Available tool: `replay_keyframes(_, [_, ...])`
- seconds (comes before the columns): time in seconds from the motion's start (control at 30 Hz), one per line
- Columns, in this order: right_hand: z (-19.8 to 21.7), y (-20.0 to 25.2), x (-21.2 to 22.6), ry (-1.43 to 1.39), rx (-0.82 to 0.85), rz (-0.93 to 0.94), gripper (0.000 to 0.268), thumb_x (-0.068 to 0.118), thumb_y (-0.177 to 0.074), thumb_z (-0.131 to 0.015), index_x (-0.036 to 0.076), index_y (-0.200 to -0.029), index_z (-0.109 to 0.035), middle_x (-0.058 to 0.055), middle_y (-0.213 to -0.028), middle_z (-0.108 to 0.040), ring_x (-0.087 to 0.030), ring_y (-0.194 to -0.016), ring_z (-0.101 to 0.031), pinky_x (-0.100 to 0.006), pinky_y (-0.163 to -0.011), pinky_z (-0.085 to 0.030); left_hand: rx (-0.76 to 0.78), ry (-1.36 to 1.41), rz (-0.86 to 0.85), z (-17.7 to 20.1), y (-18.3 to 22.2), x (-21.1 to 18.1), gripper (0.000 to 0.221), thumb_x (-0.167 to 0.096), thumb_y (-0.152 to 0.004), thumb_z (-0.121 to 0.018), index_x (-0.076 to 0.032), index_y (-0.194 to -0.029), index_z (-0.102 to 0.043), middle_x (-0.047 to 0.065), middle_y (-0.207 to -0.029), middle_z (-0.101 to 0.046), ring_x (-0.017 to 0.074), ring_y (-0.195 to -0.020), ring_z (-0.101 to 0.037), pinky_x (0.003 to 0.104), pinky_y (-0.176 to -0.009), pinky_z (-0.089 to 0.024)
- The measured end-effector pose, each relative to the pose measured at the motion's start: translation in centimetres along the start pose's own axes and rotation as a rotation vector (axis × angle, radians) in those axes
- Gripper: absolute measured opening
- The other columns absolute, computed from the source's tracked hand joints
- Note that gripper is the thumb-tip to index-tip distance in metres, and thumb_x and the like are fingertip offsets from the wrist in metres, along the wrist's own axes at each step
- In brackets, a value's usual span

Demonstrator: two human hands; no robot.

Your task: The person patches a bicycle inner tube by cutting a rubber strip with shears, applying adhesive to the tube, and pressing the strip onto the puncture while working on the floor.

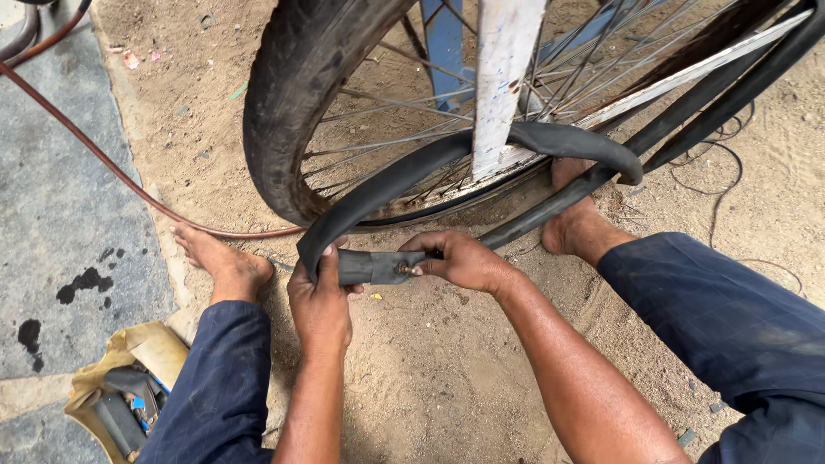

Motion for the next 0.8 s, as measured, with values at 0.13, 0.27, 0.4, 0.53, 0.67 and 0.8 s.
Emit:
replay_keyframes(0.13, [0.0, -0.2, -0.7, -0.075, 0.013, -0.031, 0.03, 0.02, -0.091, -0.072, 0.011, -0.12, -0.072, -0.006, -0.105, -0.079, -0.016, -0.1, -0.073, -0.034, -0.092, -0.057, 0.009, -0.062, 0.088, -0.4, 0.4, -0.4, 0.033, -0.031, -0.102, -0.06, -0.003, -0.118, -0.068, 0.008, -0.104, -0.074, 0.0126, -0.071, -0.071, 0.028, -0.049, -0.056])
replay_keyframes(0.27, [-0.1, -0.6, -1.4, 0.009, -0.018, -0.14, 0.024, 0.027, -0.095, -0.07, 0.009, -0.111, -0.074, -0.006, -0.092, -0.076, -0.016, -0.087, -0.072, -0.036, -0.08, -0.06, 0.014, -0.011, 0.104, -0.7, 0.2, -0.1, 0.035, -0.032, -0.101, -0.058, -0.005, -0.121, -0.065, 0.007, -0.11, -0.075, 0.0134, -0.072, -0.072, 0.027, -0.05, -0.058])
replay_keyframes(0.4, [-0.1, -0.5, -1.3, 0.033, 0.038, -0.088, 0.022, 0.027, -0.093, -0.071, 0.01, -0.107, -0.071, -0.003, -0.091, -0.075, -0.013, -0.088, -0.072, -0.035, -0.08, -0.059, -0.016, 0.087, 0.146, -0.2, -0.1, 0.7, 0.035, -0.032, -0.102, -0.057, -0.004, -0.122, -0.065, 0.006, -0.113, -0.074, 0.0138, -0.07, -0.071, 0.027, -0.049, -0.057])
replay_keyframes(0.53, [-1.2, -0.8, -2.7, 0.128, 0.045, -0.155, 0.022, 0.026, -0.094, -0.069, 0.011, -0.109, -0.073, -0.005, -0.095, -0.077, -0.017, -0.092, -0.073, -0.037, -0.084, -0.058, -0.031, -0.06, 0.13, -0.3, 0.1, 1.3, 0.037, -0.034, -0.107, -0.053, -0.001, -0.119, -0.067, 0.014, -0.102, -0.072, 0.0171, -0.069, -0.07, 0.028, -0.047, -0.056])
replay_keyframes(0.67, [0.1, -1.0, -2.7, 0.181, -0.175, 0.006, 0.038, 0.023, -0.088, -0.067, 0.016, -0.126, -0.069, -0.01, -0.122, -0.066, -0.022, -0.108, -0.068, -0.036, -0.098, -0.058, -0.027, -0.154, 0.117, -0.3, 0.2, 0.5, 0.034, -0.033, -0.106, -0.045, -0.001, -0.115, -0.057, 0.013, -0.104, -0.074, 0.0179, -0.077, -0.075, 0.03, -0.053, -0.062])
replay_keyframes(0.8, [9.6, 1.8, -7.6, 0.282, -0.68, -0.225, 0.036, 0.025, -0.097, -0.065, 0.012, -0.131, -0.065, -0.016, -0.126, -0.068, -0.028, -0.112, -0.067, -0.044, -0.1, -0.052, -0.023, -0.251, 0.108, 0.2, -0.1, -0.3, 0.036, -0.032, -0.107, -0.043, -0.001, -0.121, -0.056, 0.013, -0.104, -0.073, 0.021, -0.08, -0.074, 0.034, -0.056, -0.064])
Point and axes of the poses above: each hand's wrist, its own y-axis away from the middle knuckle, its own z-axis out of the back of the hand, x = y × z, the point moved 9 cm from there along -y, towards the middle knuckle
